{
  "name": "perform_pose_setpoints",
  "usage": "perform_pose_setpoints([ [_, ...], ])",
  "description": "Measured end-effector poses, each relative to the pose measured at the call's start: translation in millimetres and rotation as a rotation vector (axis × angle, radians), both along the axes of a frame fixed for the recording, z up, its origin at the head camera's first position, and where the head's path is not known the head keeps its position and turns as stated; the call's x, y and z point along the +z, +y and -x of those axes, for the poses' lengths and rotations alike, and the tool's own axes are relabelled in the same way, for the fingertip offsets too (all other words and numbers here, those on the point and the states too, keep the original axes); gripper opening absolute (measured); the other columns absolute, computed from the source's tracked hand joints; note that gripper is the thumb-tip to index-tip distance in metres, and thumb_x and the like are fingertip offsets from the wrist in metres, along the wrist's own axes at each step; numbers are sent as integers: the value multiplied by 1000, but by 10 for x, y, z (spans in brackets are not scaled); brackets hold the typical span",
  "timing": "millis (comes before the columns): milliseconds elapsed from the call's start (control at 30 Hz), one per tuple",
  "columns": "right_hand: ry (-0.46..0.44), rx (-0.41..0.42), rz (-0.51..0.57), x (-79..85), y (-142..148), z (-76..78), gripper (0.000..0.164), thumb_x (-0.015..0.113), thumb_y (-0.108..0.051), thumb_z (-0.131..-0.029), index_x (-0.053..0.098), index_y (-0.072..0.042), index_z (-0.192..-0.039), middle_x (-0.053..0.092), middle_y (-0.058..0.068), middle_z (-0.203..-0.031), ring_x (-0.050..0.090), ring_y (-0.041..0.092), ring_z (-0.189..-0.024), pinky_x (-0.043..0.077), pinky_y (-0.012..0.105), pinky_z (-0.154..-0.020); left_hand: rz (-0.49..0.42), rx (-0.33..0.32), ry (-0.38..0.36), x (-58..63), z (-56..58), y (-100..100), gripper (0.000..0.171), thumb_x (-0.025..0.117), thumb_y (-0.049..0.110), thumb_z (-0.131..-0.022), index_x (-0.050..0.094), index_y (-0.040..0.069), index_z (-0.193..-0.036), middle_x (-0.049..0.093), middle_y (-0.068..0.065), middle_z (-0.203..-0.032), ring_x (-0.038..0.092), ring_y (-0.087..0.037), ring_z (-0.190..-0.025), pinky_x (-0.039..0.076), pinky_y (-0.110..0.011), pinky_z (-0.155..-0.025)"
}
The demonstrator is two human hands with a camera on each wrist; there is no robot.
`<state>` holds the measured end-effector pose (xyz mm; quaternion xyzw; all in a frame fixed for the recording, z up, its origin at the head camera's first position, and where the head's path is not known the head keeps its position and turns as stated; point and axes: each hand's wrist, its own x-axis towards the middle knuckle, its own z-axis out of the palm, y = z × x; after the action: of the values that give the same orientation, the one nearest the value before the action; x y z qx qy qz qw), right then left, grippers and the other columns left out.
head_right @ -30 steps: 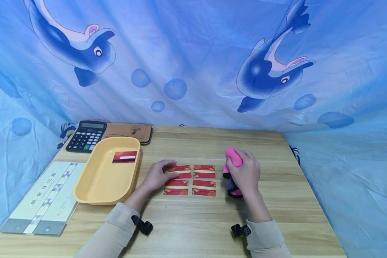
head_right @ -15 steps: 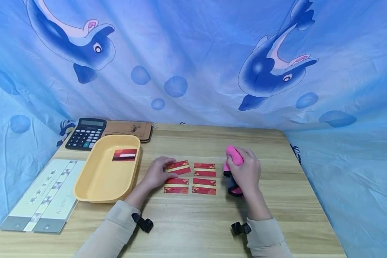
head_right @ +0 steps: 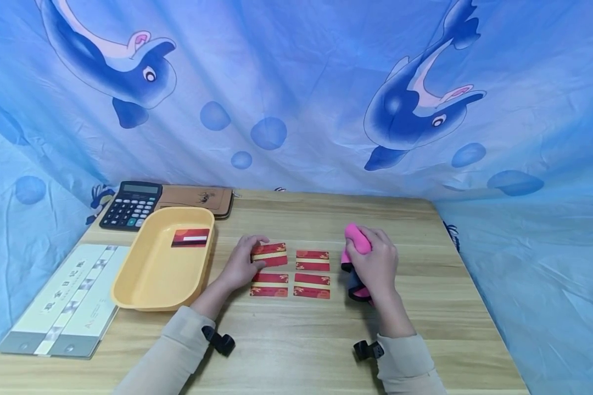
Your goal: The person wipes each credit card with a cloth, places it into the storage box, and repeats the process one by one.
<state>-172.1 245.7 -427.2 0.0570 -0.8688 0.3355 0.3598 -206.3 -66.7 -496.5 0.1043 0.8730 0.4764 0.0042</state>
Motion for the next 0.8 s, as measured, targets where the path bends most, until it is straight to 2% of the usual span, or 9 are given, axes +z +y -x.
perform_pose_setpoints([
  [100,-1,7,5,14,3,5,34,84,-14,-78,77,-2,-109,73,19,-99,67,34,-80,49,43,-59,-46,24,11,27,4,-4,56,71,-12,-86,57,10,-136,53,-13,-122,55,-31,-115,49,-45,-105],
  [233,12,18,11,38,-5,9,36,85,-14,-78,77,-3,-110,73,17,-99,67,31,-79,48,36,-58,-158,90,-23,75,-6,-1,56,70,-11,-87,56,6,-139,64,-14,-121,62,-27,-100,57,-36,-85],
  [333,26,31,17,70,-27,11,36,85,-14,-77,78,-3,-110,74,15,-98,66,28,-79,45,26,-58,-292,138,-78,162,-33,25,49,70,-7,-90,59,4,-137,67,-15,-122,67,-24,-96,60,-32,-76],
  [467,42,72,25,136,-85,7,35,86,-13,-77,78,-3,-110,73,15,-97,65,26,-77,43,18,-56,-439,170,-135,361,-82,76,44,69,-1,-94,60,7,-136,69,-13,-125,71,-25,-100,64,-37,-79],
  [633,62,130,37,251,-201,-21,34,86,-12,-76,78,-3,-108,74,15,-98,66,26,-78,46,22,-56,-573,173,-208,684,-159,145,48,74,4,-92,61,13,-136,72,-9,-119,74,-24,-96,64,-35,-80],
  [800,96,209,42,396,-376,-40,32,85,-10,-76,78,-2,-107,74,15,-98,65,25,-76,49,25,-52,-705,129,-220,930,-227,238,39,76,1,-89,66,2,-126,72,-16,-114,75,-24,-89,65,-37,-76],
])
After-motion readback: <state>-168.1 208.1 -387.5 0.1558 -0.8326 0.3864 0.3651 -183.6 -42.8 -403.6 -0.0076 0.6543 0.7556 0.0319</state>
